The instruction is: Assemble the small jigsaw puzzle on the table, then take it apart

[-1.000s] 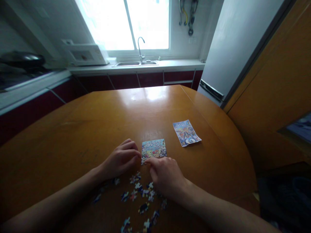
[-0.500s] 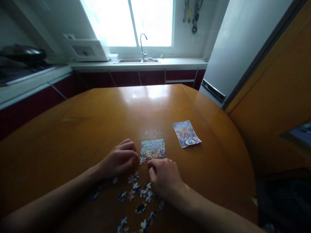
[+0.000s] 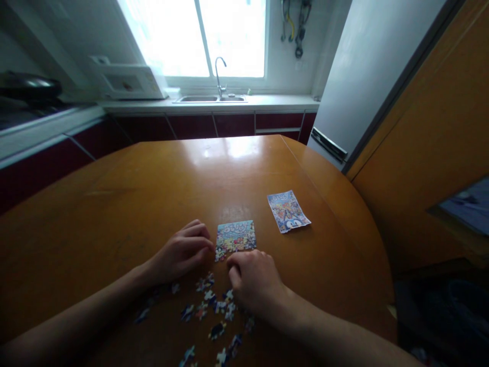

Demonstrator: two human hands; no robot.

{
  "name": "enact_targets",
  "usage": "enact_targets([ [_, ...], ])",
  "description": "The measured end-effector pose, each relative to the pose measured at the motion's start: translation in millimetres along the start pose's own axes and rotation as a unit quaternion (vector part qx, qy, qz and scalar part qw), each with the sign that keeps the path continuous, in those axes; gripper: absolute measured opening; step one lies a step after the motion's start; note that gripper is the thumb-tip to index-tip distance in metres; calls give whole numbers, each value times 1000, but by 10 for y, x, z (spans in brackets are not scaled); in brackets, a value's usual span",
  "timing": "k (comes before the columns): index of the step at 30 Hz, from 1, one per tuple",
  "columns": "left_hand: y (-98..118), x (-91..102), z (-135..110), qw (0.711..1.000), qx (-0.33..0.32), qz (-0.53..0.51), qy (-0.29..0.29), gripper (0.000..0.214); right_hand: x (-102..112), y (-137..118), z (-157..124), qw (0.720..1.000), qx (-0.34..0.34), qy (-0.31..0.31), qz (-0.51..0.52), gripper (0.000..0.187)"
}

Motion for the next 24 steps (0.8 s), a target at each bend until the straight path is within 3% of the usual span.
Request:
enact_targets([
  [11,-48,32,-10,999,30,15,29,22,36,8,31,1000,-12,-4,26,27],
  [24,33,-25,-20,1000,3,5,-7,22,12,13,36,1000,-5,-14,21,28],
])
Point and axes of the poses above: each hand's wrist, its own z-axis towards the middle knuckle, its own x-axis out of the back of the hand, y = z × x, the point moved 8 cm from there along z, towards the middle knuckle, and after that the axes turned 14 degrees about y, right-handed, at the moved point
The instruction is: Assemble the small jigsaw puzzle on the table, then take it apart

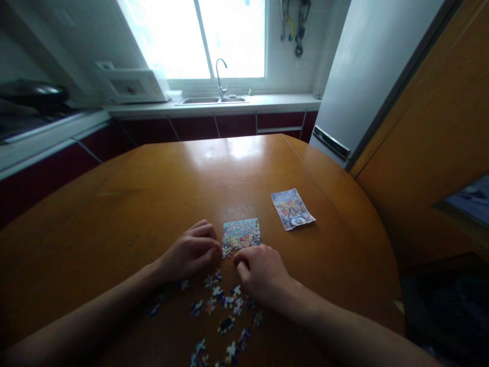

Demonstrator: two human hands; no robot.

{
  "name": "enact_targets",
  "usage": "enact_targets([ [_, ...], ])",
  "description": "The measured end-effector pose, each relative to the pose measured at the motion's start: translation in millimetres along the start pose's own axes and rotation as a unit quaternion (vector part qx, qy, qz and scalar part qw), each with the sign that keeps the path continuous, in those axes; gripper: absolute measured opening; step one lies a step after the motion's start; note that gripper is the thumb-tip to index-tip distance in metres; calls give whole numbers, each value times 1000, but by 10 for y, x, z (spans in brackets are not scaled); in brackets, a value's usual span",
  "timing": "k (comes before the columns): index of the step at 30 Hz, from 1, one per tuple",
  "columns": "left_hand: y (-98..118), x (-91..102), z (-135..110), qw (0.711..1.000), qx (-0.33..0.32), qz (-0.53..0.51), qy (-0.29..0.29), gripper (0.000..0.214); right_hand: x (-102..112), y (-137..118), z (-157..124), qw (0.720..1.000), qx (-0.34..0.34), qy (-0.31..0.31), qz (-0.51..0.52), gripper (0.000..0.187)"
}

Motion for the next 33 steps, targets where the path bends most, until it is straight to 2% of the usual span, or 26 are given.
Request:
enact_targets([
  [18,6,9,-8,1000,-6,-1,-1,20,2,-4,1,1000,5,5,17,27],
  [20,-10,15,-11,1000,-1,6,4,20,56,3,19,998,3,31,52,27],
  [22,-27,27,-9,1000,6,13,14,21,191,32,61,991,-6,90,101,27],
  [25,-46,47,-2,999,14,19,31,23,454,115,125,967,-29,196,163,27],
  [27,-53,53,1,999,17,18,38,23,574,157,154,952,-40,237,188,26],
  [33,-44,57,-6,999,20,19,37,24,646,165,165,941,-37,262,210,26],
])
Point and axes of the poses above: each hand's wrist, its own z-axis towards the middle knuckle, its own x-axis out of the back of the hand, y = z × x, the point moved 8 cm from there along z, towards the middle knuckle, and after that the axes turned 14 degrees about y, right-handed, at the moved point
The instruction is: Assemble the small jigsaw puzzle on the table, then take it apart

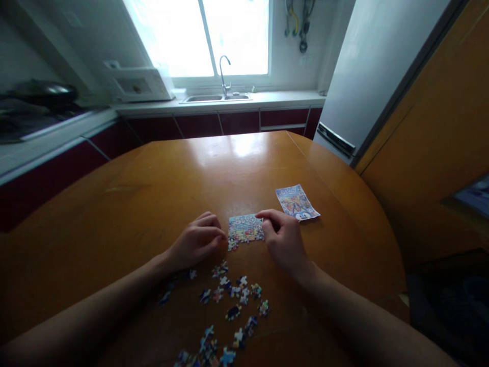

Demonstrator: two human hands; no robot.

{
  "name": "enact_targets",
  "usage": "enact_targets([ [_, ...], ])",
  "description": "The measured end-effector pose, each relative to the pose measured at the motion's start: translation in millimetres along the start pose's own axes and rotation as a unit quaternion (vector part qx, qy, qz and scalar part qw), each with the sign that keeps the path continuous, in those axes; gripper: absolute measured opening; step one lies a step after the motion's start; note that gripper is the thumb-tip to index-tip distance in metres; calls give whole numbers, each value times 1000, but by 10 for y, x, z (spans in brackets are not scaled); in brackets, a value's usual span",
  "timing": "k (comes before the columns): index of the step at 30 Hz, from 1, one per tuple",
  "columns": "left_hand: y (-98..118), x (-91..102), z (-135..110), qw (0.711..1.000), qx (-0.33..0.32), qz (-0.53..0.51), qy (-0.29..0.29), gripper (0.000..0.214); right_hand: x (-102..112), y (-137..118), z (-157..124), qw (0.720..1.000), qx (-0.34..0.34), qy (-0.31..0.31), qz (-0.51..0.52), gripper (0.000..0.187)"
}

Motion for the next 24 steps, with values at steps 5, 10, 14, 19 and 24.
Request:
enact_targets([
  [5,34,-33,-18,999,-5,-18,-26,22,0,6,-22,1000,1,-5,-5,25],
  [10,18,-20,-4,1000,6,-13,-13,22,-1,-15,-34,1000,4,-6,-8,25],
  [14,8,-9,8,1000,12,-10,6,23,4,-25,-39,1000,7,-4,-7,25],
  [19,-62,4,2,999,33,-2,25,22,-5,-5,-46,1000,5,-10,-5,25],
  [24,-130,39,7,997,53,15,55,21,-17,-13,-48,1000,7,-13,-2,24],
])
Point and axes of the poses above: each hand's wrist, its own z-axis towards the middle knuckle, its own x-axis out of the back of the hand, y = z × x, the point moved 8 cm from there along z, towards the middle knuckle, and after that the axes turned 14 degrees about y, right-handed, at the moved point
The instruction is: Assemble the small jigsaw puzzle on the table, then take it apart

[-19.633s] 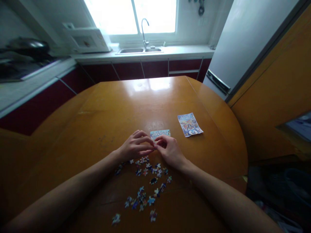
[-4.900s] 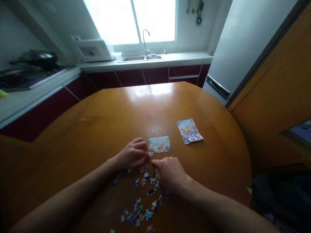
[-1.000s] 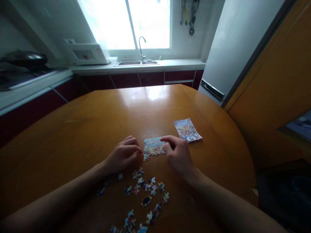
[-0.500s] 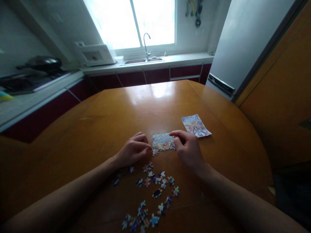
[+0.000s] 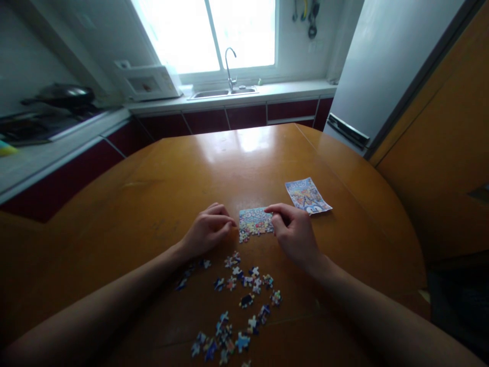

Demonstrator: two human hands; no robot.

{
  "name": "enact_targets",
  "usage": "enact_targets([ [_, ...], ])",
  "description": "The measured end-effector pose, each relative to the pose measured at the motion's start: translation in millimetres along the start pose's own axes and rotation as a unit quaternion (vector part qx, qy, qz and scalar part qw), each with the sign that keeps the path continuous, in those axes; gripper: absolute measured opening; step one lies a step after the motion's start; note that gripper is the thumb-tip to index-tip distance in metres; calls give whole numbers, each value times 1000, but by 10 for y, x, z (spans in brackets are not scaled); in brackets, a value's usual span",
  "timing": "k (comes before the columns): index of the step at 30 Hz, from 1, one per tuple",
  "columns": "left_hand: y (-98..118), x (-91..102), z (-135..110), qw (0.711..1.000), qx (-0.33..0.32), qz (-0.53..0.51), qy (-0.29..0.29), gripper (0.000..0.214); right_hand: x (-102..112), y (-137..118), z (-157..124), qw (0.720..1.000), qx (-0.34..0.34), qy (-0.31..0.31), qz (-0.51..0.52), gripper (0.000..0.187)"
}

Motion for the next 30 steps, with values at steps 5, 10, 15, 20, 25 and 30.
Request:
enact_targets([
  [5,-71,26,7,999,24,14,30,21,-47,25,-43,1000,-4,-20,4,24],
  [10,-86,16,-1,999,21,14,28,23,-126,49,-115,999,-7,-54,-1,24],
  [15,-75,24,16,999,22,12,30,22,-191,63,-173,997,-1,-80,-15,25],
  [20,-71,22,27,999,20,9,24,23,-275,15,-253,990,24,-135,-31,27],
  [25,-82,22,15,1000,15,11,21,23,-290,-21,-280,988,33,-150,-33,27],
  [30,-69,27,19,1000,8,10,22,23,-306,-16,-290,987,39,-151,-29,27],
])
Point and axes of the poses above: each hand's wrist, its own z-axis towards the middle knuckle, its own x-axis out of the back of the hand, y = z × x, the point moved 8 cm from there along z, towards the middle knuckle, and after that the axes turned 14 degrees about y, right-handed, at the moved point
